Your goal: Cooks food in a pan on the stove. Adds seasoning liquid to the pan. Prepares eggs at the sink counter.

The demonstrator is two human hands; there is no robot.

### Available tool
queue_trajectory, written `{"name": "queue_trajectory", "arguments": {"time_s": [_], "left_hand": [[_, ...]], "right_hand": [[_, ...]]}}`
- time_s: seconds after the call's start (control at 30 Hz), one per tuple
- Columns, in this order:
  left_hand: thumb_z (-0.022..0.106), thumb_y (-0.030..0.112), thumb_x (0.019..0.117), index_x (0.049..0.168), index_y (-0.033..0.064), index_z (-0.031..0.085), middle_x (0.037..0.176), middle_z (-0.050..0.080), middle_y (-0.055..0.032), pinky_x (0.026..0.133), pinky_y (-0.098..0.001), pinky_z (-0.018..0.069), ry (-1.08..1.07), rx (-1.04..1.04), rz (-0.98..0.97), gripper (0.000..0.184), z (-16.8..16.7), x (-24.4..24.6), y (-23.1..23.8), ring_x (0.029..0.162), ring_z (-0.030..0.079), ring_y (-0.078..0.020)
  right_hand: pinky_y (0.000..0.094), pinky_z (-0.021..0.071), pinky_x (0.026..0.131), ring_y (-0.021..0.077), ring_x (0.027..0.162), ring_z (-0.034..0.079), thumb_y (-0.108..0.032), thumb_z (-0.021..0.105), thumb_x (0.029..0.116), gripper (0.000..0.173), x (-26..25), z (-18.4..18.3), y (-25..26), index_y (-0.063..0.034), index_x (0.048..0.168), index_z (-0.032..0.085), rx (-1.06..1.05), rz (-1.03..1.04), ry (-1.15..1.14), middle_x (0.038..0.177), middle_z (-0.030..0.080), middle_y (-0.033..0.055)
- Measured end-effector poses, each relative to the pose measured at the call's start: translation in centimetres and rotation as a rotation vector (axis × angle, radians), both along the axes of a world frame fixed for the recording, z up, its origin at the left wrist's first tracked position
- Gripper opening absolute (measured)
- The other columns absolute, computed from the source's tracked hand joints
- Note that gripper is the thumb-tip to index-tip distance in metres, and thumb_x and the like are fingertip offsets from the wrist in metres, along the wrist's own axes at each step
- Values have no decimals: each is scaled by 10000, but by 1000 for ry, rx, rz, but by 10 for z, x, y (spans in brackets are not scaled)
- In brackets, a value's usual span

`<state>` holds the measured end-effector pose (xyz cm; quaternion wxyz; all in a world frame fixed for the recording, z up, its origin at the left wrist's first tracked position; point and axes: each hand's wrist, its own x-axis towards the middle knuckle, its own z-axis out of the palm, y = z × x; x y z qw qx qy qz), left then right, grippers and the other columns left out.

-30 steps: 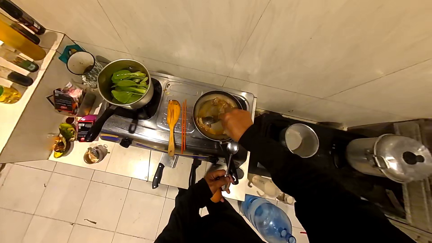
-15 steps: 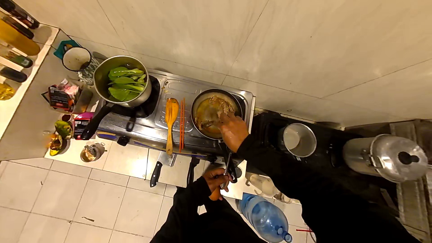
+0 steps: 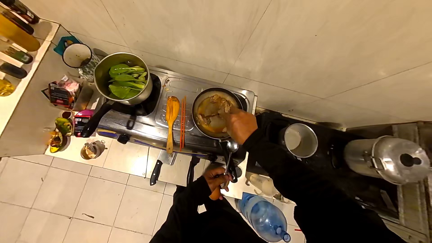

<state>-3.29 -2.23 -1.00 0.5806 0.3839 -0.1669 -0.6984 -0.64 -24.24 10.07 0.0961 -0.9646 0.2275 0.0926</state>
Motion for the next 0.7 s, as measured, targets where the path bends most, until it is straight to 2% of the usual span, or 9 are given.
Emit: {"name": "queue_trajectory", "arguments": {"time_s": [0.13, 0.33, 0.4, 0.5, 0.63, 0.7], "left_hand": [[540, 211, 1010, 1101, 98, 660, 879, 725, -16, 500, -298, 576, -45, 21, -9, 188, 6, 2, -1, 653, 700, -131], [551, 201, 1006, 1093, 86, 669, 873, 727, -23, 494, -296, 576, -44, 7, 4, 186, 4, 0, -2, 646, 700, -131], [551, 200, 1005, 1099, 96, 668, 881, 732, -17, 490, -290, 575, -37, 10, 5, 182, 4, -1, -3, 643, 702, -126], [542, 194, 1011, 1101, 100, 667, 883, 727, -9, 494, -290, 576, -42, 5, 9, 180, 3, -1, -2, 642, 698, -121], [544, 185, 1009, 1099, 96, 667, 890, 731, -9, 493, -287, 575, -32, -1, 14, 176, 3, -1, -3, 650, 701, -119], [539, 189, 1011, 1107, 96, 664, 892, 732, -10, 492, -284, 574, -27, 2, 10, 183, 3, -1, -3, 650, 703, -120]], "right_hand": [[601, 571, 742, 420, 961, 700, -84, 567, 992, 248, 8, 9, -8, -71, 1157, 752, -26, -34, 58, 1136, 677, 224], [590, 574, 714, 420, 949, 694, -55, 637, 934, 250, 4, -4, 0, -83, 1154, 752, 4, -2, 54, 1126, 671, 231], [600, 572, 727, 429, 958, 686, -43, 676, 910, 238, 2, -2, 6, -56, 1135, 752, 31, 24, 53, 1141, 662, 237], [579, 577, 775, 406, 1001, 687, -66, 673, 938, 222, -4, 0, 9, -71, 1142, 761, 51, 50, 64, 1160, 672, 218], [608, 573, 731, 431, 932, 696, -53, 639, 946, 258, -2, 6, 3, -66, 1180, 747, 46, -14, -10, 1147, 674, 236], [601, 571, 747, 424, 941, 699, -76, 599, 977, 271, 4, 12, 5, -80, 1210, 737, 52, -50, 50, 1164, 678, 221]]}}
